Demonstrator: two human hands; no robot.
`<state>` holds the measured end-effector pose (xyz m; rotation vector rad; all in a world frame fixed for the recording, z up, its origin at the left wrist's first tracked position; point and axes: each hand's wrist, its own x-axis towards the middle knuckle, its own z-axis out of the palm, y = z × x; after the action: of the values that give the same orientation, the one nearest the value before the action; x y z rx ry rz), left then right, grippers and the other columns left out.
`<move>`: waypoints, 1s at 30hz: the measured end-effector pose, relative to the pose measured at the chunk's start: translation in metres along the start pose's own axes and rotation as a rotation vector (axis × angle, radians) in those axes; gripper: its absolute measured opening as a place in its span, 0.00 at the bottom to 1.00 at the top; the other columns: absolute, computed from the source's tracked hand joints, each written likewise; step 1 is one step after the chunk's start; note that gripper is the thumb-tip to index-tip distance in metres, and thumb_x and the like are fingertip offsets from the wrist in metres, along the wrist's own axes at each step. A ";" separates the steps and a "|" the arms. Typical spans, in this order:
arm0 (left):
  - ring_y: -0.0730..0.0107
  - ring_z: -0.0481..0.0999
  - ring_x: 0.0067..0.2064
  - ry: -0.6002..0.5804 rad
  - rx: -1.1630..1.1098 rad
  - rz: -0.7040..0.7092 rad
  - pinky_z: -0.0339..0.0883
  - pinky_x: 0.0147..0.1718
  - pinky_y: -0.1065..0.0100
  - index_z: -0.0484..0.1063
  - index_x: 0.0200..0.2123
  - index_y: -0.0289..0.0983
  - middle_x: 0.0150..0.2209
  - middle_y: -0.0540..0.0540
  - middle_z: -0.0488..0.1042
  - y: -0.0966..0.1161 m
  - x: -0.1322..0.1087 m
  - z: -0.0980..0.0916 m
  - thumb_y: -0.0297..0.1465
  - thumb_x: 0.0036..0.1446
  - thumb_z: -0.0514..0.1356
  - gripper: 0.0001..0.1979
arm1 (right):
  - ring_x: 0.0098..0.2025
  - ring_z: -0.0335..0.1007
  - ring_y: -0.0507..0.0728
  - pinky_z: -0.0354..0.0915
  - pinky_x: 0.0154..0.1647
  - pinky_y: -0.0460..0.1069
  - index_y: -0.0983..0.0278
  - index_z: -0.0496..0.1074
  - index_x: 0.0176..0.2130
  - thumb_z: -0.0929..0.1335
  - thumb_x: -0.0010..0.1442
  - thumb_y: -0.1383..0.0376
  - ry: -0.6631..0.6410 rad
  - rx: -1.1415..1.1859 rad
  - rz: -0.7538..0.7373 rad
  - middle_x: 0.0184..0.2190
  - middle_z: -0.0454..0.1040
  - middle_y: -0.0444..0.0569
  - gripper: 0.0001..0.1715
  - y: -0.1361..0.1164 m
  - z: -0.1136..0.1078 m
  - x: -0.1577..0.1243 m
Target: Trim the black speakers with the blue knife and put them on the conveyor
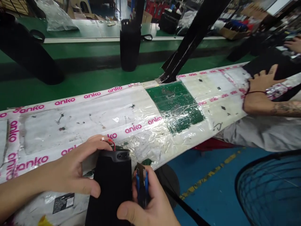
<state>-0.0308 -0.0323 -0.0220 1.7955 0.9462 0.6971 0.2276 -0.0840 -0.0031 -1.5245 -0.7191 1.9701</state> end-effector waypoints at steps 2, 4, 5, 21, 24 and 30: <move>0.55 0.73 0.50 -0.045 -0.072 -0.090 0.72 0.47 0.56 0.62 0.58 0.48 0.52 0.45 0.70 0.003 -0.004 0.006 0.52 0.56 0.70 0.33 | 0.37 0.71 0.58 0.68 0.41 0.52 0.54 0.71 0.53 0.84 0.42 0.44 -0.052 0.006 -0.016 0.35 0.74 0.43 0.44 0.000 -0.001 0.002; 0.56 0.75 0.46 -0.059 -0.135 -0.156 0.74 0.41 0.59 0.60 0.58 0.47 0.50 0.44 0.70 0.006 -0.009 0.011 0.52 0.57 0.69 0.33 | 0.34 0.69 0.56 0.67 0.39 0.51 0.55 0.71 0.50 0.83 0.44 0.43 -0.136 -0.006 -0.035 0.31 0.70 0.40 0.41 -0.001 -0.001 0.003; 0.57 0.75 0.45 -0.048 -0.142 -0.149 0.74 0.39 0.60 0.60 0.57 0.46 0.49 0.44 0.70 0.008 -0.011 0.013 0.52 0.58 0.68 0.32 | 0.32 0.67 0.54 0.66 0.38 0.50 0.55 0.71 0.51 0.82 0.45 0.42 -0.184 -0.032 -0.044 0.30 0.68 0.39 0.41 -0.001 -0.001 0.004; 0.57 0.73 0.47 0.043 0.071 0.007 0.73 0.41 0.61 0.58 0.58 0.45 0.50 0.44 0.69 -0.007 -0.010 0.009 0.51 0.66 0.58 0.25 | 0.23 0.71 0.58 0.60 0.19 0.52 0.63 0.65 0.49 0.52 0.78 0.64 0.113 -1.681 -1.152 0.28 0.72 0.45 0.16 -0.037 0.005 0.019; 0.58 0.72 0.46 0.027 0.026 -0.004 0.71 0.42 0.61 0.59 0.58 0.45 0.48 0.45 0.68 -0.009 -0.009 0.009 0.49 0.65 0.61 0.25 | 0.24 0.72 0.58 0.60 0.20 0.52 0.64 0.65 0.50 0.52 0.78 0.63 0.097 -1.685 -1.140 0.28 0.72 0.45 0.17 -0.037 0.006 0.019; 0.61 0.70 0.43 0.019 -0.079 -0.002 0.69 0.42 0.60 0.61 0.56 0.45 0.45 0.47 0.66 -0.011 -0.007 0.010 0.47 0.63 0.63 0.24 | 0.24 0.71 0.59 0.63 0.21 0.53 0.65 0.66 0.50 0.53 0.77 0.65 0.098 -1.711 -1.170 0.28 0.73 0.46 0.17 -0.037 0.006 0.016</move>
<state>-0.0302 -0.0403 -0.0358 1.7210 0.9210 0.7417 0.2223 -0.0468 0.0128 -1.1226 -2.7132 0.0817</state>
